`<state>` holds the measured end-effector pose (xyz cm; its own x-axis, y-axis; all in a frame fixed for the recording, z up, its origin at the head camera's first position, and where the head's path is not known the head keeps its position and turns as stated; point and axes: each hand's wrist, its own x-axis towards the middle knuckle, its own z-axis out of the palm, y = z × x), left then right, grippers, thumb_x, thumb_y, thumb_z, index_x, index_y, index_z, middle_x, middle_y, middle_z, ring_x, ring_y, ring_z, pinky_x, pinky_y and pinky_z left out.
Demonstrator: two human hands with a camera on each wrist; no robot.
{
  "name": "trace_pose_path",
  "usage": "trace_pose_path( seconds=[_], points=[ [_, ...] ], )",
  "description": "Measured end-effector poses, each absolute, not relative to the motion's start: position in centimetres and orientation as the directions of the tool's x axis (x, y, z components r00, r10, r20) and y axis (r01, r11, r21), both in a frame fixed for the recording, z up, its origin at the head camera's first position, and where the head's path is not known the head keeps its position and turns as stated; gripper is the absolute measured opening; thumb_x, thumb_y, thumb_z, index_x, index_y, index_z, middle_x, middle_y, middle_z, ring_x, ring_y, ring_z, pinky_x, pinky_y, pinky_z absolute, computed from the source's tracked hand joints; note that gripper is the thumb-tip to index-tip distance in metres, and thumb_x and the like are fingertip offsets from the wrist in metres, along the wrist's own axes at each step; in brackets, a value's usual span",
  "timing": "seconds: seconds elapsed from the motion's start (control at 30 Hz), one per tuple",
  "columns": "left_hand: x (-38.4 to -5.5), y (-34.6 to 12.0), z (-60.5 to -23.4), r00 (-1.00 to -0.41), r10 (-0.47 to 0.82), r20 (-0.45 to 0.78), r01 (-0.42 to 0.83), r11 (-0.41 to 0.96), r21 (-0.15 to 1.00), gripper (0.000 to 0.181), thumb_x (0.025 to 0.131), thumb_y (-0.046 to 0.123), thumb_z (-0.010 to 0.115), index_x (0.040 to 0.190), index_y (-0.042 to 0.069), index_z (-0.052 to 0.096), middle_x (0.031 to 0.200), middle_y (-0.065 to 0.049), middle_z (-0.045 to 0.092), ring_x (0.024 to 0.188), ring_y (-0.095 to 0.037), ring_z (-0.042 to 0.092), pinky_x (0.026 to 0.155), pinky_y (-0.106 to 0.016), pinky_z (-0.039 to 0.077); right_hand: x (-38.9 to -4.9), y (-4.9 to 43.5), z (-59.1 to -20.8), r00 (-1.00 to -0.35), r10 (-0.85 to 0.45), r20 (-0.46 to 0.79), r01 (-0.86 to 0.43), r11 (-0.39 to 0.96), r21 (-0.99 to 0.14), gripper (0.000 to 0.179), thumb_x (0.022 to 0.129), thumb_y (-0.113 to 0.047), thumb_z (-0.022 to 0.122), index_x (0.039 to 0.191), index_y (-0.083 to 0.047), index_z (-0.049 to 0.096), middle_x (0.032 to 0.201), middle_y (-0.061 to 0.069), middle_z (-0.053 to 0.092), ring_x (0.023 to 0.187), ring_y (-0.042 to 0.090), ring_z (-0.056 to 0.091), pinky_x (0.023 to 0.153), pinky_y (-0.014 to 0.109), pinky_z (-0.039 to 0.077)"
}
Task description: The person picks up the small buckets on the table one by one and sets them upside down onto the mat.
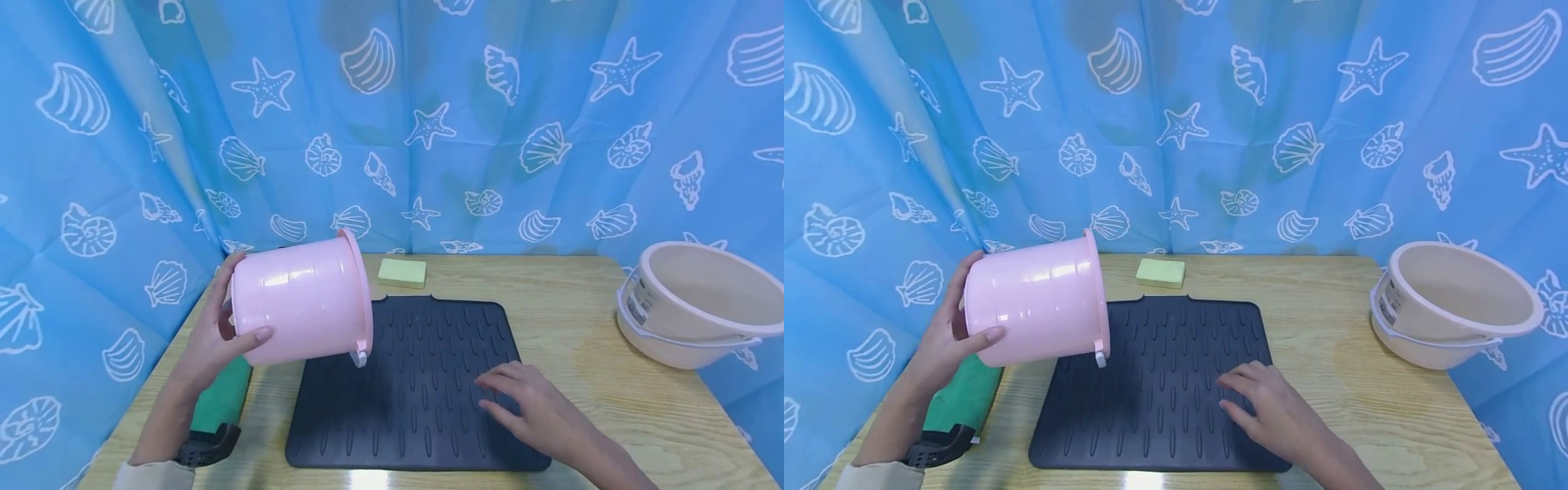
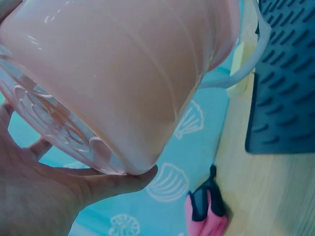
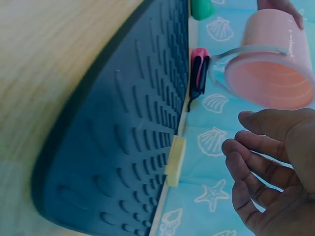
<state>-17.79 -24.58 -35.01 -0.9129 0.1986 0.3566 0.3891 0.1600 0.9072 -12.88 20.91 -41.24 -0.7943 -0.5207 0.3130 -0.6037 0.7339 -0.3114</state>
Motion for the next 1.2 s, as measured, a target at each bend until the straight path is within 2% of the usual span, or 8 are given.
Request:
trace_pose_path(
  seconds=[0.13,0.5,0.77,0.97,1.2],
  points=[
    [-17.6,-25.2,-34.7,-0.925,0.168,0.342,0.372,0.205,0.905,0.104,0.081,-0.006,0.07,0.16,0.035,0.016,0.152,0.001,0.023,0.118,-0.029,0.049,0.079,-0.03,0.057,-12.7,21.1,-41.8,-0.808,-0.516,0.285,-0.586,0.754,-0.296,0.021,0.086,-0.019,0.079,0.107,-0.019,0.076,0.103,-0.011,0.065,0.094,0.008,0.06,0.078,0.034,0.055],
    [-17.1,-26.9,-34.5,-0.936,0.163,0.312,0.346,0.258,0.902,0.104,0.082,-0.004,0.071,0.16,0.036,0.015,0.152,-0.001,0.023,0.115,-0.025,0.052,0.076,-0.031,0.058,-12.4,21.6,-43.8,-0.79,-0.539,0.293,-0.609,0.742,-0.28,0.022,0.083,-0.018,0.082,0.104,-0.015,0.076,0.101,-0.009,0.066,0.092,0.008,0.061,0.076,0.031,0.055],
    [-16.9,-27.8,-34.1,-0.938,0.165,0.306,0.344,0.304,0.889,0.103,0.083,-0.003,0.071,0.16,0.037,0.015,0.155,-0.002,0.017,0.12,-0.023,0.047,0.077,-0.029,0.057,-12.4,21.8,-44.6,-0.822,-0.54,0.181,-0.57,0.775,-0.274,0.024,0.085,-0.022,0.08,0.108,-0.015,0.076,0.104,-0.009,0.065,0.094,0.01,0.061,0.079,0.034,0.055],
    [-16.8,-28.5,-33.6,-0.942,0.16,0.295,0.335,0.378,0.863,0.103,0.084,0.002,0.072,0.159,0.04,0.013,0.158,-0.002,0.013,0.124,-0.033,0.044,0.076,-0.03,0.057,-12.1,22.1,-45.6,-0.816,-0.563,0.132,-0.576,0.774,-0.263,0.025,0.087,-0.025,0.079,0.108,-0.013,0.075,0.104,-0.007,0.065,0.094,0.011,0.06,0.078,0.037,0.054],
    [-16.9,-29.3,-33.6,-0.941,0.141,0.307,0.338,0.423,0.841,0.104,0.083,0.003,0.074,0.16,0.038,0.013,0.16,-0.005,0.013,0.128,-0.044,0.039,0.077,-0.028,0.056,-12.1,22.4,-46.5,-0.788,-0.587,0.185,-0.615,0.75,-0.243,0.024,0.084,-0.023,0.081,0.104,-0.011,0.076,0.1,-0.007,0.064,0.091,0.01,0.06,0.075,0.035,0.054]
  ],
)
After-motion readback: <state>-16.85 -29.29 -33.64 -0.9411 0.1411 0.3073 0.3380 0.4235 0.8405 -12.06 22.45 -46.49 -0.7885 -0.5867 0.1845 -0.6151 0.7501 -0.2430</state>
